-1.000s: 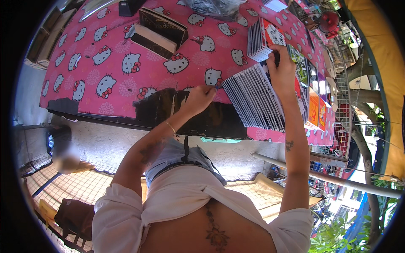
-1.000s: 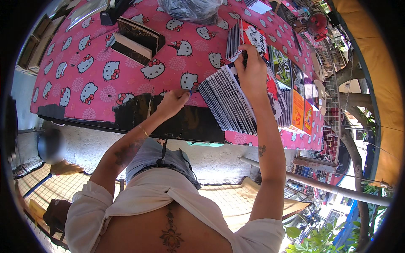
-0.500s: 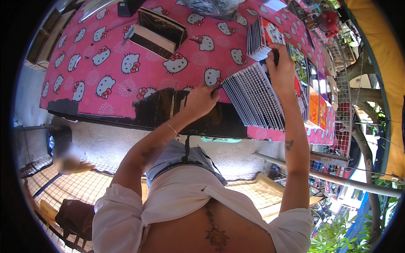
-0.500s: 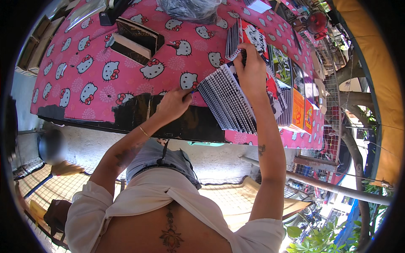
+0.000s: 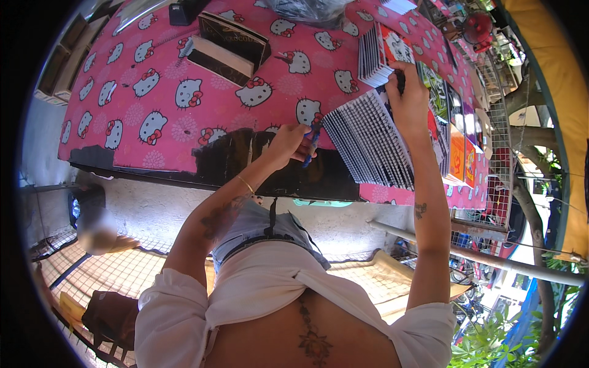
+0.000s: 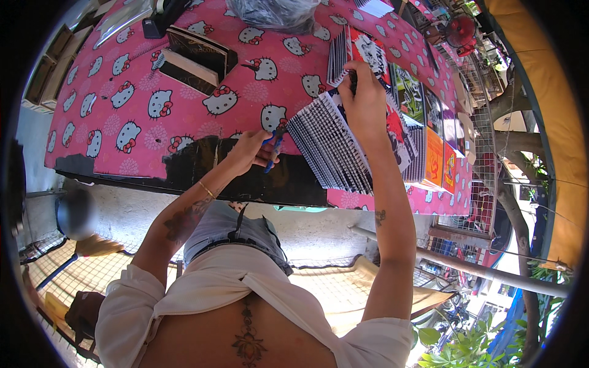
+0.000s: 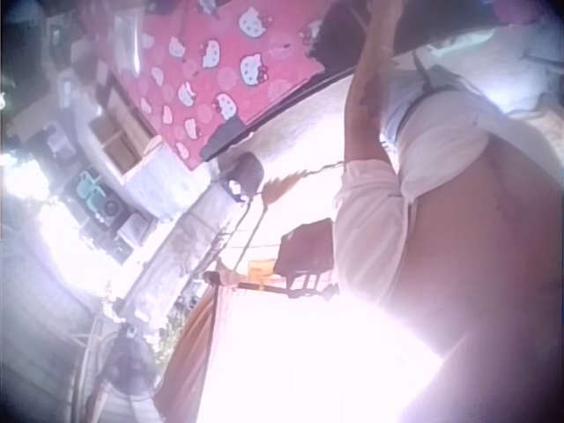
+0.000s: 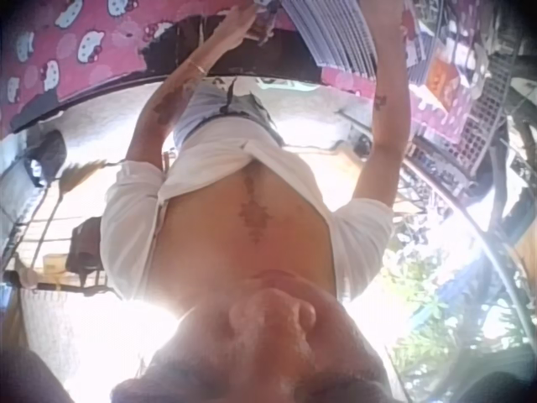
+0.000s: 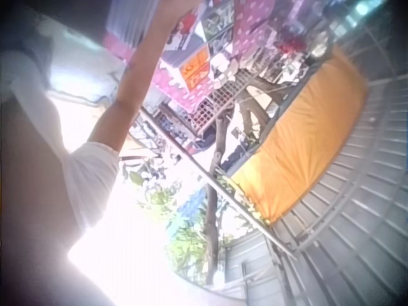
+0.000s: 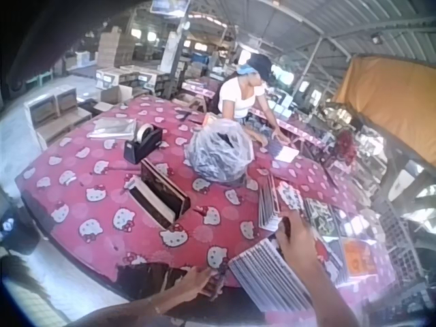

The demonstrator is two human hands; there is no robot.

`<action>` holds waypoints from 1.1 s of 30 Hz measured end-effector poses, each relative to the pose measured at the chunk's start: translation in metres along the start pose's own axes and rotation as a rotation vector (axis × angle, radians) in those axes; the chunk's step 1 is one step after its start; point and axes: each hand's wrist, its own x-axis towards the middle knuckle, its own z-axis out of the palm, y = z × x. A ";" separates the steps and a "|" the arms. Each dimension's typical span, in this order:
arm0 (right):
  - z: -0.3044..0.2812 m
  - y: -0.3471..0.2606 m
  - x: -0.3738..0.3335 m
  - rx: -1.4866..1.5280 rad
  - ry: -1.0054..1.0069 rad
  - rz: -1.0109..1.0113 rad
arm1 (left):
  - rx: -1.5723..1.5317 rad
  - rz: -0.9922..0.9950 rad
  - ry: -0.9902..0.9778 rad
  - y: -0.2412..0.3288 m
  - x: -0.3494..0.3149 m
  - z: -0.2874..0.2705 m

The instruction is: The person organizes stacks of notebooks on a table, using a small blue tool to adjust the pages and spines before moving them into separate piles.

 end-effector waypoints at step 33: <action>0.001 -0.004 0.000 -0.003 0.000 0.004 | 0.217 -0.016 0.042 0.006 0.010 -0.011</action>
